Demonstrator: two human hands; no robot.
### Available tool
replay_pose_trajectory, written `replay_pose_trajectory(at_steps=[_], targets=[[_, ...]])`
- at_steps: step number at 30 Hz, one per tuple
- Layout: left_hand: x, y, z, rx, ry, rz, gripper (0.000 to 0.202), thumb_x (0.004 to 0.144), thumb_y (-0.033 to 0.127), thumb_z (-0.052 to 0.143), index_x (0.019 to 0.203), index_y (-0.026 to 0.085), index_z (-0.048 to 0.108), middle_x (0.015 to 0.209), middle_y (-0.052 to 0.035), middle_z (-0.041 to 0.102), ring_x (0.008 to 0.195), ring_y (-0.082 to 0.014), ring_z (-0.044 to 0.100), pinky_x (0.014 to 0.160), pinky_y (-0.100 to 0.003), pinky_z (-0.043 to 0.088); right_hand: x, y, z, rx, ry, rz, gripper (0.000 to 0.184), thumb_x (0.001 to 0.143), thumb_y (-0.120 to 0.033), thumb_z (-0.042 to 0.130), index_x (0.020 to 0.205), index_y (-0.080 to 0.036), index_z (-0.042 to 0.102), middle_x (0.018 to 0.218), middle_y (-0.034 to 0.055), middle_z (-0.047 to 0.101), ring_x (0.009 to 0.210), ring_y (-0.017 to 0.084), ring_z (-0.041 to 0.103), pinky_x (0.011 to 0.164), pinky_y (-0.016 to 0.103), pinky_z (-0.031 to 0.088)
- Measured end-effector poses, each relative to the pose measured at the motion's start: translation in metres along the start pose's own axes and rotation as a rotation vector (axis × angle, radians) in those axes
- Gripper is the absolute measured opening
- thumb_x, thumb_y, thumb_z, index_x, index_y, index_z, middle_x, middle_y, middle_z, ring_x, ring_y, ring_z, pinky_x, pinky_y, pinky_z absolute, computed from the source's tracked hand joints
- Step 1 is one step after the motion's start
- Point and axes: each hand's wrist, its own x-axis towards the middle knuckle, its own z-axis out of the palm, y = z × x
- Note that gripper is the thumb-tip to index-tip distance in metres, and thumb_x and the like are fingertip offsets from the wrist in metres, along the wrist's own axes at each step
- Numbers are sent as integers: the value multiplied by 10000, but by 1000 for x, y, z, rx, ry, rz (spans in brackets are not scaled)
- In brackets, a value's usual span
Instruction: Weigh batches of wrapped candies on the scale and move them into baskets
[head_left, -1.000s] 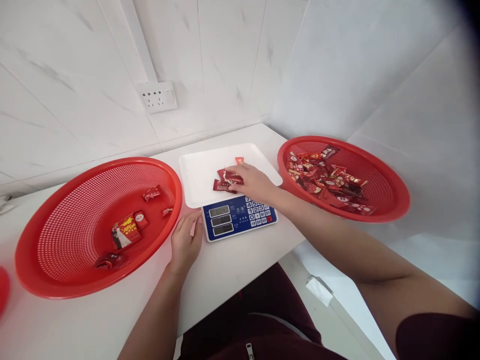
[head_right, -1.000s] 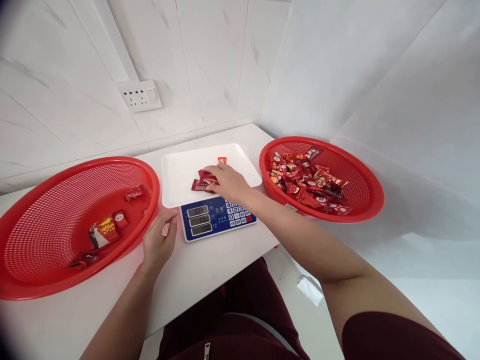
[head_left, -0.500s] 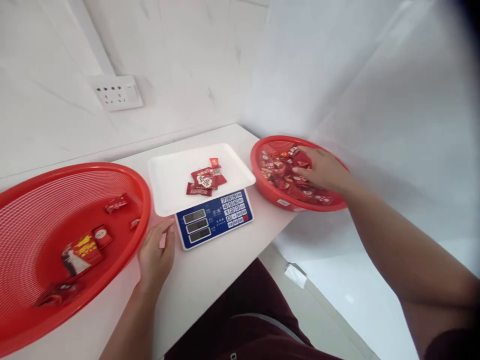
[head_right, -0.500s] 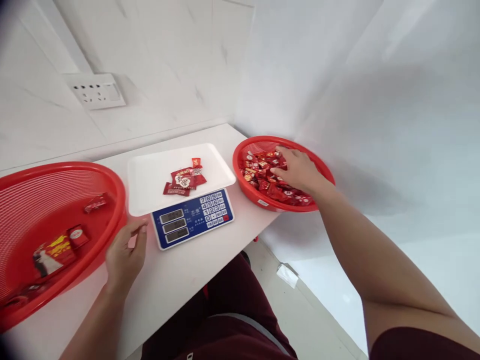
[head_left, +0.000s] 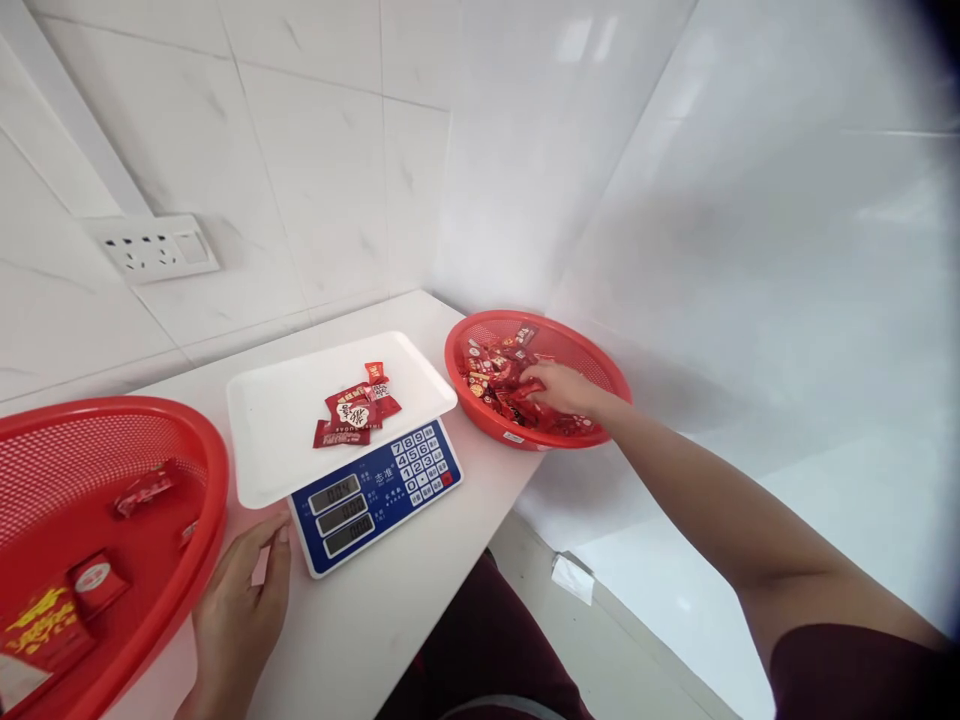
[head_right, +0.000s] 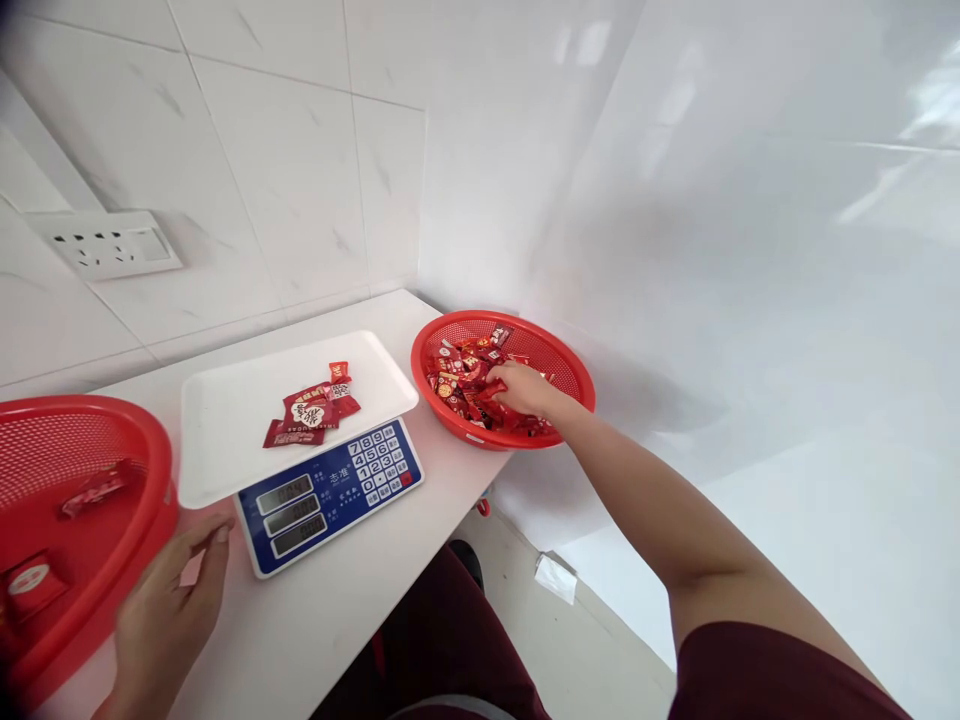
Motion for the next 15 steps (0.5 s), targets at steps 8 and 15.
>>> replay_pose_trajectory(at_steps=[8,15], targets=[[-1,0,1,3,9,-21,224,840,345,485,928,206,637,876,-56,699,782,-184,653,658,-261,521,-5,-9,-14,-64,224,60,278,804,-159,466,1013,-193,646,1109,97,621,1061,266,524,842,361,420],[-2,-5,1,-5,-11,-52,249,836,369,479,944,205,632,886,-58,700,776,-191,657,631,-260,518,-13,-38,0,172,-437,-68,400,651,-121,567,1013,-250,678,974,52,700,816,245,653,682,316,487]])
